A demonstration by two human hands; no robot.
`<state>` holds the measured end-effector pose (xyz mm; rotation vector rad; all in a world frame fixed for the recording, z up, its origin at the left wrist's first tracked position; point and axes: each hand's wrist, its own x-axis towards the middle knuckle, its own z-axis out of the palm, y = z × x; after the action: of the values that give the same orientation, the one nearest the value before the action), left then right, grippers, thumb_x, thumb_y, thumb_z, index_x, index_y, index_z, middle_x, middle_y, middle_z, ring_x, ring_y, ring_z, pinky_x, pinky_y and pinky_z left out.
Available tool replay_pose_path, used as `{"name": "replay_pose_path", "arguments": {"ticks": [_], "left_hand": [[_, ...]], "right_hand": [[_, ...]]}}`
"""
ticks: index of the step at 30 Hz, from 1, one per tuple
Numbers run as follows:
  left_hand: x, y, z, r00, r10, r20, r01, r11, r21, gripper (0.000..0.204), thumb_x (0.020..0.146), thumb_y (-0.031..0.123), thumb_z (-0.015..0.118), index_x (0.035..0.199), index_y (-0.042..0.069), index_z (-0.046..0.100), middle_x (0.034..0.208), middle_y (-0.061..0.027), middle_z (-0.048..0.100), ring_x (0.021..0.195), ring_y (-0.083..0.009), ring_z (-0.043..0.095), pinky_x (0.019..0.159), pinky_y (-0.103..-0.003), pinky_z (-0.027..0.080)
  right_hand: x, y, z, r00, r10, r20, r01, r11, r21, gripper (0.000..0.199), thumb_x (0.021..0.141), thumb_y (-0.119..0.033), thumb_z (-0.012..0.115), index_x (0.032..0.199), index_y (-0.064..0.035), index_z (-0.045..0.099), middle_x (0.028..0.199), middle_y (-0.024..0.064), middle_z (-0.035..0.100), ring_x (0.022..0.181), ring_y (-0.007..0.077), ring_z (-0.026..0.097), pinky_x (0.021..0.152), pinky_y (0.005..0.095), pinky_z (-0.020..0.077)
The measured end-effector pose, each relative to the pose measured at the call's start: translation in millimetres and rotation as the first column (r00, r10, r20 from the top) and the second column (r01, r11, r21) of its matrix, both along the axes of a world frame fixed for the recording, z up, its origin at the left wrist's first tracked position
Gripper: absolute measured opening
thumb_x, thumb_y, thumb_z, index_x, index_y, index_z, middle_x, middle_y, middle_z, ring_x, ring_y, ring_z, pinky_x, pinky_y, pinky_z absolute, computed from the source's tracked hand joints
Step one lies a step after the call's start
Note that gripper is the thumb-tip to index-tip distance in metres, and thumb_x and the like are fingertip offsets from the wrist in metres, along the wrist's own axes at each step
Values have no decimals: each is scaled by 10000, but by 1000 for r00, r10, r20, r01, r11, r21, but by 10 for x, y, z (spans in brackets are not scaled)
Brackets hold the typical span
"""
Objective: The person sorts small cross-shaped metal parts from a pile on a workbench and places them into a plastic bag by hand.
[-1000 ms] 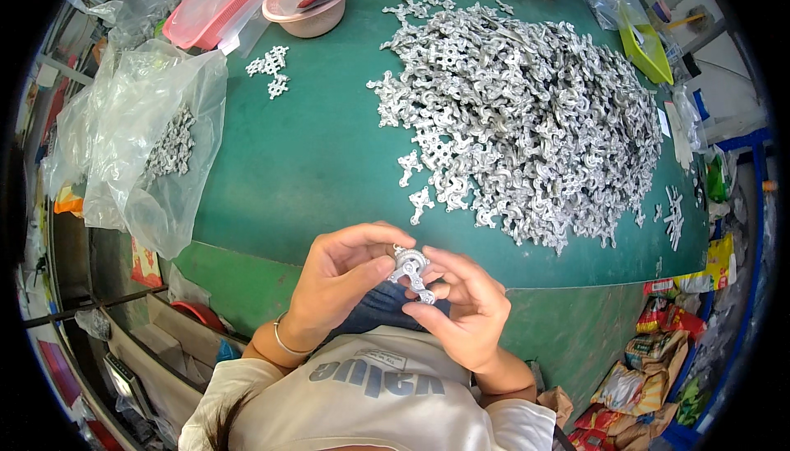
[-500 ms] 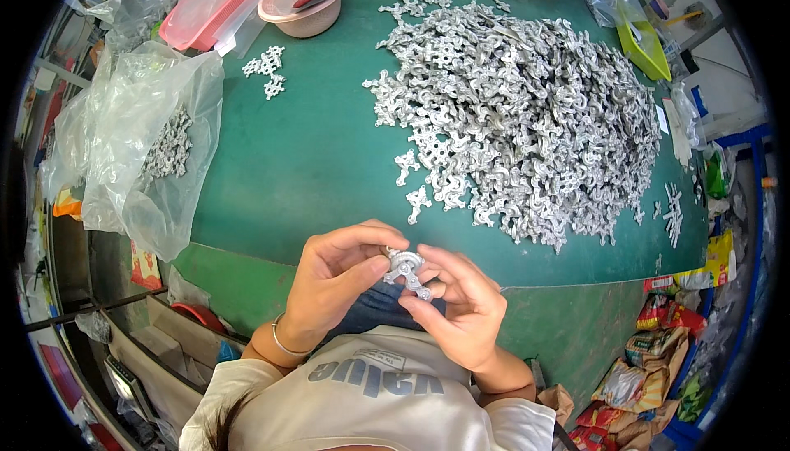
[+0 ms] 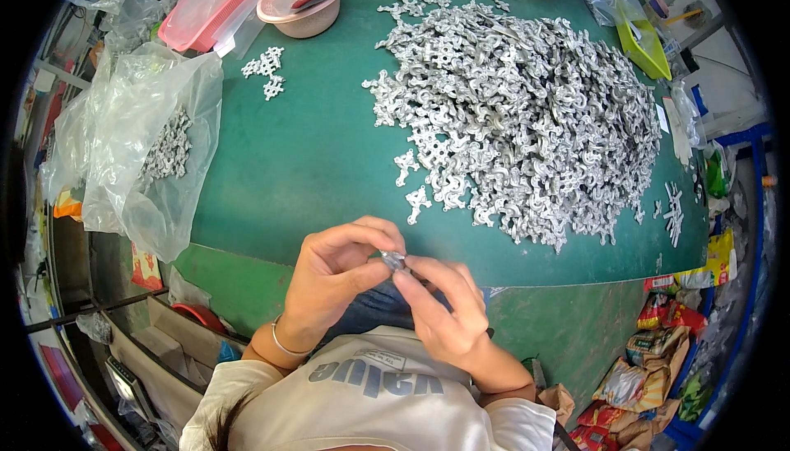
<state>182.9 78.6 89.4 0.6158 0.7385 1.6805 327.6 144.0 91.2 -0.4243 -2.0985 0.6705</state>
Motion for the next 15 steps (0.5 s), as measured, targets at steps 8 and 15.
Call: {"name": "replay_pose_path", "arguments": {"ticks": [8,15], "left_hand": [[-601,-293,-262,890,447,-86,-455,884,-109,280,793,0,574,1065,-41,520,1009,-127,567,939,-185,552,855,-296,437],[-1864,-648,-389,-48,782,-622,-982,77,172,341,820,-9,534,1143,-90,463,1182,-180,472,1073,-213,471,934,-317,371]], "right_hand": [[28,289,-298,918,-240,316,348,869,-351,292,707,14,666,988,1,590,932,117,601,717,179,568,564,246,444],[-267,263,-628,818,-308,486,338,941,28,340,695,-112,695,982,-4,550,939,127,558,855,292,550,678,372,473]]}}
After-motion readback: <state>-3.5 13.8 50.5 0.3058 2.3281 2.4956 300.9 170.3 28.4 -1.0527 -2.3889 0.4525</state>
